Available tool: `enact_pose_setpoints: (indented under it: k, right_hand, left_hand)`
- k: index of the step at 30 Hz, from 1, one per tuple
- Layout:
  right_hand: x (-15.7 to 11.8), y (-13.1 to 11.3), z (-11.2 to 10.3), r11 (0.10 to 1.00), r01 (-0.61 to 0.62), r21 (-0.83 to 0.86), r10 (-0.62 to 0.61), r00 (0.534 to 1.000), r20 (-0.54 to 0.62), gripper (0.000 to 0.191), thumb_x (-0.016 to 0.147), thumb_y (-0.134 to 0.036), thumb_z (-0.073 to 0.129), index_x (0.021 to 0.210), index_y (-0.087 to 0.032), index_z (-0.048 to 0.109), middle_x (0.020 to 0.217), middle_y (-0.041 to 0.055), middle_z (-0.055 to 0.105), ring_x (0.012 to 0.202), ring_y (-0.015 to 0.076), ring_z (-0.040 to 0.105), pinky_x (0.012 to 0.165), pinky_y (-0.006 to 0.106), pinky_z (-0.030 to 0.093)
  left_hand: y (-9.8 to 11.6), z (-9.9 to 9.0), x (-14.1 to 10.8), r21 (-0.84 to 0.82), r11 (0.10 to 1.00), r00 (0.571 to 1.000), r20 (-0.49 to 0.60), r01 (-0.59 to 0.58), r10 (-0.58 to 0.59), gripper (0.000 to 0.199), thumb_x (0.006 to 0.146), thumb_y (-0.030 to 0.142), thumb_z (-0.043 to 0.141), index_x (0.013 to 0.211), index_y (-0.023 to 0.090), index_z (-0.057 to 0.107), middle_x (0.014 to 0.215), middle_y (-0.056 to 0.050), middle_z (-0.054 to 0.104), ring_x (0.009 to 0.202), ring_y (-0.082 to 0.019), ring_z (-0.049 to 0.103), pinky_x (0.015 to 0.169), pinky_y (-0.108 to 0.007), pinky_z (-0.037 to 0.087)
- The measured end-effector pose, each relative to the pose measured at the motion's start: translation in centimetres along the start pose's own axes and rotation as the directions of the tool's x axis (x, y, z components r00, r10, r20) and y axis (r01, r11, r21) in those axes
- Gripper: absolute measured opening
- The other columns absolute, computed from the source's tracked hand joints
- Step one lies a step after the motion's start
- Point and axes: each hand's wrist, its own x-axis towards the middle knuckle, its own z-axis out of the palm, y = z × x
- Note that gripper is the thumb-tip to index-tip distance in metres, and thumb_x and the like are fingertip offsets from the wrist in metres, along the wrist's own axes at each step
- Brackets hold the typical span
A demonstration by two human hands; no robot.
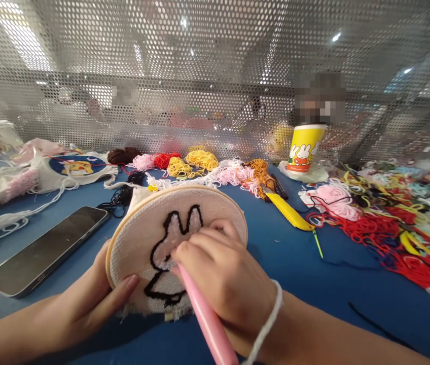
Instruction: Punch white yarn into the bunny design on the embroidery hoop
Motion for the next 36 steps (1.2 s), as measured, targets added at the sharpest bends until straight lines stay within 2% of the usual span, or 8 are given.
enact_pose_setpoints:
  k: [2, 5, 7, 13, 25, 28, 31, 36]
  right_hand:
    - [0.2, -0.1, -0.5, 0.997, -0.059, 0.043, 0.059, 0.998, 0.005, 0.005, 0.073, -0.013, 0.054, 0.07, -0.017, 0.052, 0.058, -0.0021, 0.056, 0.055, 0.0095, 0.053, 0.064, 0.024, 0.042]
    - [0.3, 0.1, -1.2, 0.971, -0.208, 0.116, 0.207, 0.978, 0.018, 0.01, 0.074, -0.016, 0.052, 0.066, -0.019, 0.049, 0.054, -0.0045, 0.052, 0.047, 0.006, 0.048, 0.049, 0.017, 0.04]
    - [0.2, 0.4, -1.4, 0.954, -0.259, 0.147, 0.261, 0.965, 0.011, 0.014, 0.076, -0.019, 0.05, 0.062, -0.02, 0.046, 0.052, -0.0045, 0.051, 0.046, 0.0062, 0.048, 0.043, 0.017, 0.037]
    - [-0.1, 1.2, -1.2, 0.953, -0.262, 0.152, 0.271, 0.962, -0.039, 0.017, 0.078, -0.024, 0.049, 0.062, -0.02, 0.045, 0.056, -0.0023, 0.056, 0.06, 0.0111, 0.057, 0.043, 0.019, 0.038]
    - [0.0, 1.3, -1.3, 0.957, -0.263, 0.119, 0.269, 0.962, -0.038, 0.02, 0.078, -0.023, 0.047, 0.059, -0.019, 0.046, 0.053, -0.0012, 0.056, 0.062, 0.0131, 0.058, 0.051, 0.021, 0.042]
    - [0.1, 1.1, -1.3, 0.955, -0.276, 0.112, 0.279, 0.96, -0.015, 0.018, 0.077, -0.023, 0.048, 0.059, -0.019, 0.047, 0.055, -0.0009, 0.057, 0.062, 0.0125, 0.058, 0.049, 0.02, 0.041]
    - [0.3, 0.9, -1.6, 0.948, -0.299, 0.114, 0.296, 0.954, 0.039, 0.015, 0.076, -0.023, 0.049, 0.061, -0.019, 0.048, 0.058, -0.0014, 0.059, 0.053, 0.0089, 0.054, 0.045, 0.017, 0.039]
    - [0.9, 0.5, -2.4, 0.94, -0.332, 0.077, 0.322, 0.939, 0.122, 0.008, 0.071, -0.016, 0.051, 0.064, -0.019, 0.05, 0.057, -0.0043, 0.057, 0.046, 0.0049, 0.048, 0.041, 0.013, 0.037]
  left_hand:
    - [-0.5, 0.2, 0.2, -0.036, 0.999, 0.999, -0.024, 0.037, -0.038, 0.037, 0.083, 0.016, 0.031, 0.117, 0.022, 0.017, 0.107, -0.005, 0.047, 0.092, -0.014, 0.051, 0.08, -0.02, 0.043]
    - [-1.1, 0.5, 0.5, -0.1, 0.993, 0.997, -0.04, 0.068, -0.072, 0.036, 0.084, 0.017, 0.029, 0.118, 0.022, 0.018, 0.112, -0.005, 0.044, 0.095, -0.014, 0.049, 0.082, -0.021, 0.043]
    - [-1.3, 0.6, 0.5, -0.118, 0.99, 0.995, -0.042, 0.08, -0.085, 0.037, 0.084, 0.018, 0.031, 0.119, 0.022, 0.019, 0.114, -0.005, 0.043, 0.098, -0.015, 0.048, 0.084, -0.023, 0.042]
    - [-1.3, 0.7, 0.3, -0.124, 0.987, 0.991, -0.064, 0.105, -0.114, 0.045, 0.084, 0.019, 0.031, 0.125, 0.024, 0.013, 0.119, -0.005, 0.04, 0.103, -0.016, 0.044, 0.088, -0.025, 0.039]
    - [-1.4, 1.0, 0.2, -0.191, 0.976, 0.986, -0.107, 0.102, -0.124, 0.043, 0.085, 0.022, 0.031, 0.126, 0.023, 0.017, 0.117, -0.005, 0.043, 0.102, -0.018, 0.045, 0.085, -0.027, 0.041]
    - [-1.4, 1.2, 0.3, -0.225, 0.968, 0.981, -0.131, 0.11, -0.142, 0.039, 0.084, 0.024, 0.031, 0.122, 0.023, 0.023, 0.111, -0.004, 0.047, 0.098, -0.018, 0.047, 0.082, -0.026, 0.043]
    - [-1.4, 1.3, 0.3, -0.244, 0.963, 0.978, -0.145, 0.113, -0.152, 0.035, 0.084, 0.025, 0.032, 0.119, 0.023, 0.028, 0.106, -0.003, 0.049, 0.096, -0.018, 0.048, 0.08, -0.025, 0.044]
    - [-1.4, 1.1, 0.4, -0.222, 0.968, 0.981, -0.124, 0.12, -0.15, 0.038, 0.084, 0.026, 0.031, 0.121, 0.021, 0.025, 0.111, -0.005, 0.047, 0.098, -0.019, 0.047, 0.083, -0.027, 0.043]
